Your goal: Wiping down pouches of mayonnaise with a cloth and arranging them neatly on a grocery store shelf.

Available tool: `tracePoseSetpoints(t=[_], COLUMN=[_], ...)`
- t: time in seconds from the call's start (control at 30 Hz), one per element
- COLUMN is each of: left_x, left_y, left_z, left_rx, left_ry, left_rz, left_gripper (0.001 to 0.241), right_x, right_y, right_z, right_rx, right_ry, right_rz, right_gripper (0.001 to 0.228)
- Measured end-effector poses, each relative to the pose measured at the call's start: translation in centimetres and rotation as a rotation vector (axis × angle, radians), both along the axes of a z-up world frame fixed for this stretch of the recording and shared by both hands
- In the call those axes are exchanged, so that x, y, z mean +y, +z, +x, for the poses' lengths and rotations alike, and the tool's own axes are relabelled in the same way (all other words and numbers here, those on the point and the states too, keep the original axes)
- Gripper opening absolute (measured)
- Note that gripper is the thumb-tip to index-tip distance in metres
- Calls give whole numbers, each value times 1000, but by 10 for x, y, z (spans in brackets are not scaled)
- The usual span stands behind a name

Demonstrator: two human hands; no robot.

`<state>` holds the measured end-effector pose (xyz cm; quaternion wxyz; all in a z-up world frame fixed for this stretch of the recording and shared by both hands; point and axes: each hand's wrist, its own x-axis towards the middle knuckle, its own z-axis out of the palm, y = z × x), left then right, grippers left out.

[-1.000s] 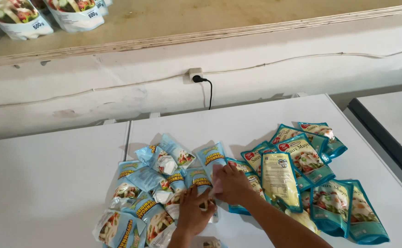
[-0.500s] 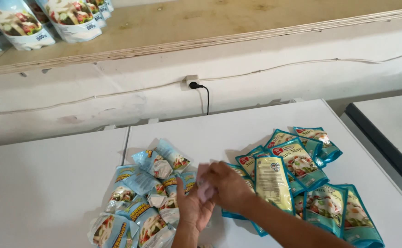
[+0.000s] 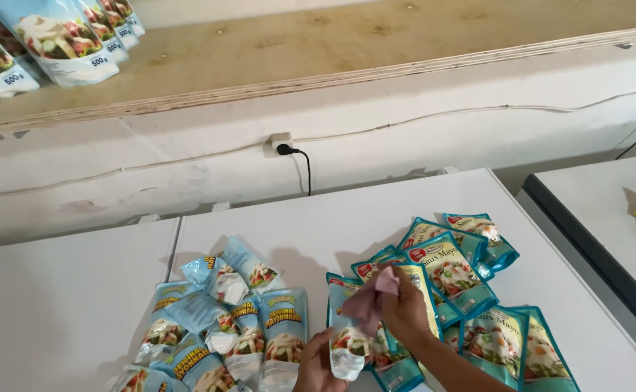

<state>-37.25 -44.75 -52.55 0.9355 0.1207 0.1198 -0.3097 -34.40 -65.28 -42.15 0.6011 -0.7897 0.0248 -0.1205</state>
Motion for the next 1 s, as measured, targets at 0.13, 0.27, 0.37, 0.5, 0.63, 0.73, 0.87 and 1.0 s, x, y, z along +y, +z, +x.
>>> tracePoseSetpoints(t=[0.13,0.27,0.37,0.5,0.63,0.73,0.87,1.0], left_x=[3,0,-2,3,8,-3,-10,-10], left_y=[-4,-3,-11,11,-44,-20,29,15], left_z=[3,15,29,29,29,24,11,18], left_rx=[9,121,180,268,249,173,117,101], left_ry=[15,83,114,146,147,122,98,95], left_rz=[43,-13,-21,87,83,67,213,362], left_gripper=[46,52,53,53,46,39,38,39], right_x=[-3,9,21,37,34,31,33,34], right_y=[21,18,10,8,12,10,-12,-5], right_z=[-4,-27,-36,-39,-37,-40,-47,-58], right_rx=[-100,-47,-180,260,190,43,-233,-224], right_ry=[-38,276,456,305,380,478,462,376], right_rz=[73,-114,-332,-267,-316,-474,-717,-666], right_gripper=[41,16,22,20,48,58,42,29])
